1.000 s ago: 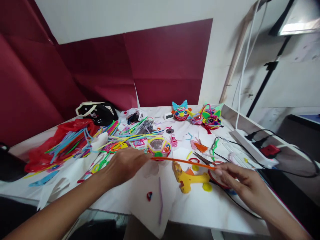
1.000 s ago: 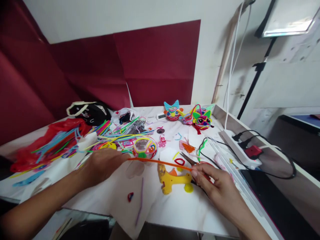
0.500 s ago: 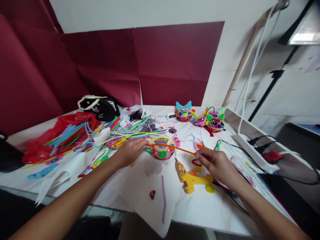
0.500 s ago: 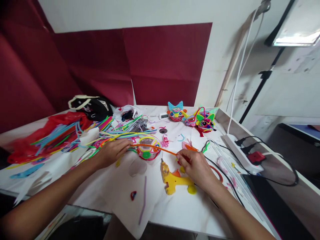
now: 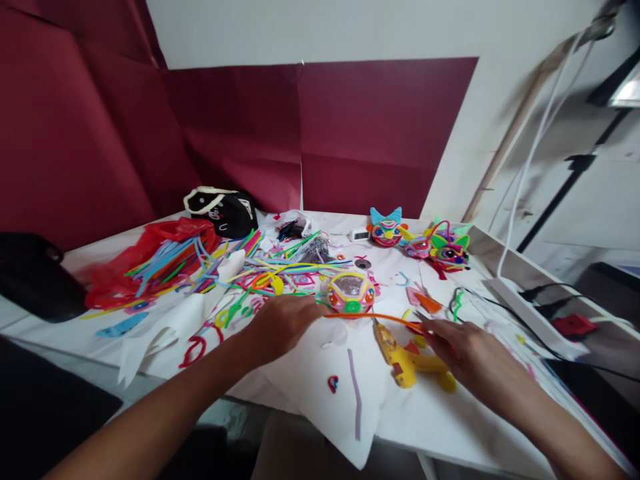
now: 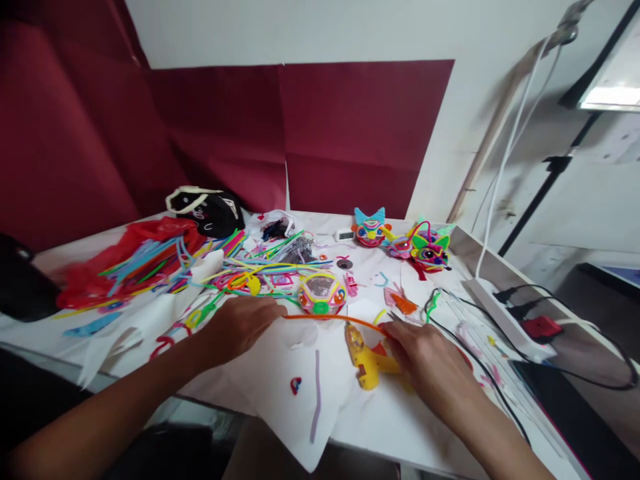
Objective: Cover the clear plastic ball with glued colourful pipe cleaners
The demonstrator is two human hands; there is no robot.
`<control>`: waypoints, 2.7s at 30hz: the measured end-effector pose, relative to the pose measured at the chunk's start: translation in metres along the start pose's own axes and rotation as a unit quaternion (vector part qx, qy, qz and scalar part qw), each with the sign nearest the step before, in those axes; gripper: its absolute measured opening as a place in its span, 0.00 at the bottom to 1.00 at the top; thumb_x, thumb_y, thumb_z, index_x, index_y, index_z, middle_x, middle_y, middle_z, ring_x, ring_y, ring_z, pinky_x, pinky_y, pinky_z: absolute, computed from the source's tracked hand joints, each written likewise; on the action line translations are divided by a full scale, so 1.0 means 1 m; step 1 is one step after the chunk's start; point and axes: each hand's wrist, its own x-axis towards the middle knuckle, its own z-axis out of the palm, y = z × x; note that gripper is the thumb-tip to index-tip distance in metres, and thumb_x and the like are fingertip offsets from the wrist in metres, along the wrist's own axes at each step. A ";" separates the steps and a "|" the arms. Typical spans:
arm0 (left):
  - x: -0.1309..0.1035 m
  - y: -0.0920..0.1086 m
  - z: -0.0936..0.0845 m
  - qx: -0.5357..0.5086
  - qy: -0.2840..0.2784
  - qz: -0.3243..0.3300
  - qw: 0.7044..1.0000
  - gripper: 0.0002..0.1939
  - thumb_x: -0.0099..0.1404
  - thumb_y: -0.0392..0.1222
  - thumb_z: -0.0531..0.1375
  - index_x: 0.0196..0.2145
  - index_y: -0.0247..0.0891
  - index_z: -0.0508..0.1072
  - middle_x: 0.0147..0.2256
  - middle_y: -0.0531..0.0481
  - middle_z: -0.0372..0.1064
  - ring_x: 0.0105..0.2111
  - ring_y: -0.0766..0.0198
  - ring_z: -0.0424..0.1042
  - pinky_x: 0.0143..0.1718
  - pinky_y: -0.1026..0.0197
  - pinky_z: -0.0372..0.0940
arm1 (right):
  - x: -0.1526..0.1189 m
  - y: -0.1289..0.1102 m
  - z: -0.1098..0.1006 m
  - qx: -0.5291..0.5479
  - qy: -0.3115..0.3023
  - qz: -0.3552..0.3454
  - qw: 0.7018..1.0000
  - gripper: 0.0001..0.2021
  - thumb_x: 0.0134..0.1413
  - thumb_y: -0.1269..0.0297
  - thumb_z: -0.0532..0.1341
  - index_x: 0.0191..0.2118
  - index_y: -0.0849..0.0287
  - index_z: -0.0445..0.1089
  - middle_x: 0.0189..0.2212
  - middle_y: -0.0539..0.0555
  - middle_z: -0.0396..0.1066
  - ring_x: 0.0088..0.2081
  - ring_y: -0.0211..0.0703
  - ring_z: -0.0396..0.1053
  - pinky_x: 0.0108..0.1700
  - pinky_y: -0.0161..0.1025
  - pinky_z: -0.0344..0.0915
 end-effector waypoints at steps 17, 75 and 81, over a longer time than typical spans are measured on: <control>-0.049 0.014 -0.005 0.086 0.056 -0.005 0.995 0.13 0.72 0.29 0.46 0.45 0.33 0.69 0.34 0.45 0.75 0.30 0.64 0.76 0.32 0.63 0.71 | -0.028 -0.023 -0.024 0.192 -0.078 0.004 0.978 0.13 0.57 0.55 0.59 0.33 0.50 0.80 0.21 0.54 0.76 0.21 0.46 0.73 0.24 0.37 0.69; -0.057 -0.128 0.050 0.227 -0.004 -0.268 0.936 0.16 0.71 0.44 0.50 0.42 0.35 0.75 0.45 0.37 0.74 0.45 0.46 0.70 0.45 0.48 0.63 | 0.273 0.001 0.097 0.111 -0.230 -0.038 0.966 0.18 0.64 0.57 0.61 0.55 0.60 0.68 0.53 0.57 0.69 0.49 0.50 0.71 0.49 0.50 0.72; -0.021 -0.132 0.069 0.123 -0.077 -0.224 0.964 0.18 0.69 0.43 0.54 0.53 0.32 0.72 0.53 0.37 0.71 0.55 0.46 0.67 0.54 0.47 0.61 | 0.267 0.010 0.098 0.189 -0.237 -0.035 0.952 0.17 0.64 0.57 0.61 0.55 0.60 0.68 0.52 0.57 0.70 0.47 0.47 0.72 0.47 0.49 0.72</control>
